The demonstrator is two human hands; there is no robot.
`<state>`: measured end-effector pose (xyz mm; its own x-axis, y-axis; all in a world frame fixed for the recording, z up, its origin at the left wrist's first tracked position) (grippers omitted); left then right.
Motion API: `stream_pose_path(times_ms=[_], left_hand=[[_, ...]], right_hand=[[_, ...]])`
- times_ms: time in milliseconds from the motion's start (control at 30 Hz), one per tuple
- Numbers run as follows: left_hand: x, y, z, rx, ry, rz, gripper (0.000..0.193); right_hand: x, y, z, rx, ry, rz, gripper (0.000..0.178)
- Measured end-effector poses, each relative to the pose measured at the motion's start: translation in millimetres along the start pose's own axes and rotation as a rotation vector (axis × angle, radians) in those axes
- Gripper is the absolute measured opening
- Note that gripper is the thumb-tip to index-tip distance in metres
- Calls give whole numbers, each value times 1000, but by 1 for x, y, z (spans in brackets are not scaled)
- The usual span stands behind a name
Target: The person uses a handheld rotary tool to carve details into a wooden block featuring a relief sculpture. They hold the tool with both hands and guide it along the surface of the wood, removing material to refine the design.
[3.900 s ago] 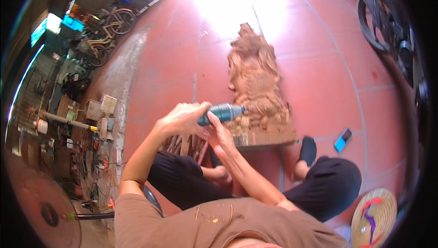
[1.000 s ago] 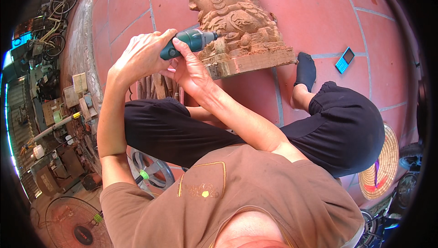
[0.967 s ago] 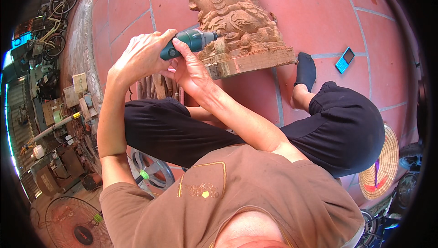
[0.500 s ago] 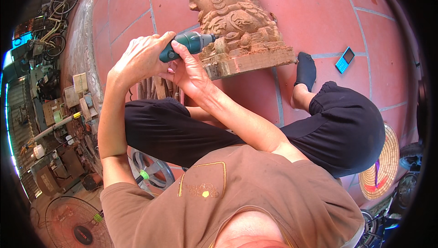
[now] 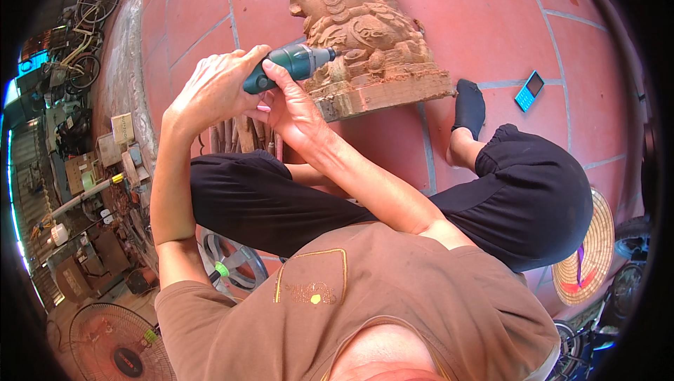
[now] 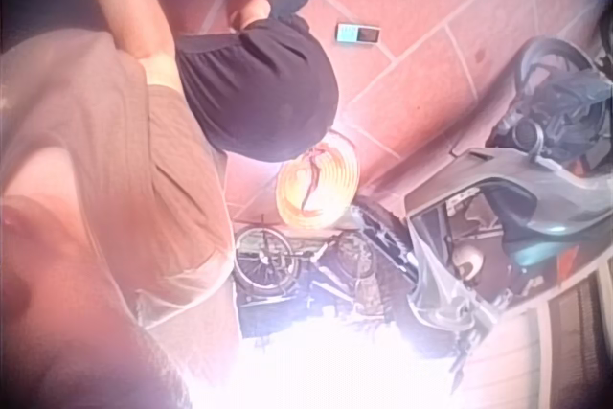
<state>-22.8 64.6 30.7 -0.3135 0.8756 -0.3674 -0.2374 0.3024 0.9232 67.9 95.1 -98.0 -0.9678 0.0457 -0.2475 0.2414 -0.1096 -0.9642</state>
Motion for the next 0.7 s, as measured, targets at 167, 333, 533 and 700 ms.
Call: stream_pose_path(times_ms=[167, 333, 533, 700], left_hand=[[8, 1, 6, -17, 3, -12, 57], [15, -3, 5, 13, -17, -13, 56], [24, -2, 10, 1, 30, -74, 65], [24, -4, 8, -1, 1, -52, 63]], right_hand=[[4, 7, -3, 2, 10, 11, 36], [5, 12, -6, 8, 30, 33, 35], [4, 11, -12, 38, 43, 24, 34], [1, 10, -13, 19, 49, 1, 39]])
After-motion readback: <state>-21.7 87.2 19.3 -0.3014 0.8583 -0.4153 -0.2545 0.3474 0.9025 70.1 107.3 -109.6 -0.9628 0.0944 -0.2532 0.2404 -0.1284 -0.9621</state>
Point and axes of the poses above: each hand's wrist, its own x-axis towards the middle knuckle, its own y-axis out of the back of the hand, z = x × y, the point moved 1 cm from there along x, towards the middle knuckle, and after that the axes turned 6 degrees about -x, right-handed, at the moved point
